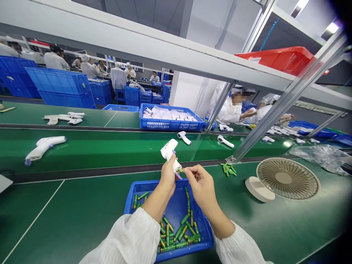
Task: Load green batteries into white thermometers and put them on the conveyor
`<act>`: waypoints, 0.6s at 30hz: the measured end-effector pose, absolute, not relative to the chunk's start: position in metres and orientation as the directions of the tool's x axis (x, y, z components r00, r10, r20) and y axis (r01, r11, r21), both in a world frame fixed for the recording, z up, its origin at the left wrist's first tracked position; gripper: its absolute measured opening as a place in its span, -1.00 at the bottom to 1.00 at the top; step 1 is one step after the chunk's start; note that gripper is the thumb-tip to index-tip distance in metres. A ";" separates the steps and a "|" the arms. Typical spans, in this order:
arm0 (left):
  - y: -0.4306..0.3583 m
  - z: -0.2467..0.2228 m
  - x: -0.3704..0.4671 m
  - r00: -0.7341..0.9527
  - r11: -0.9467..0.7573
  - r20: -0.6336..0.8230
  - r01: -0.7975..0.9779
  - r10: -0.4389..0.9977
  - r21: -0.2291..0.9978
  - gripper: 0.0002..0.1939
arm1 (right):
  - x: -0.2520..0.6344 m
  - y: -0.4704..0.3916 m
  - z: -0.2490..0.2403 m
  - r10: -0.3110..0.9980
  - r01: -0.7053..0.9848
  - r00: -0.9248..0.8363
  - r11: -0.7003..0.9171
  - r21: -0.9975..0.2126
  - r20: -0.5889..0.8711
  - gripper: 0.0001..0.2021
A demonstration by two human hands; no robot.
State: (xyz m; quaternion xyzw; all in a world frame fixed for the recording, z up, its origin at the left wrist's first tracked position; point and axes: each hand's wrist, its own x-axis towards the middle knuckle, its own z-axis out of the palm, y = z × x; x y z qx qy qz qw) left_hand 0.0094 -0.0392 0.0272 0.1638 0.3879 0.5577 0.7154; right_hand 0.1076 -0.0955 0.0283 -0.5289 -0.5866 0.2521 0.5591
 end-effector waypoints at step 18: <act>-0.048 0.032 0.018 0.435 0.584 -0.401 -0.693 0.806 0.423 -0.56 | 0.115 -0.077 0.010 0.790 0.320 0.045 0.569 -0.758 0.612 -0.90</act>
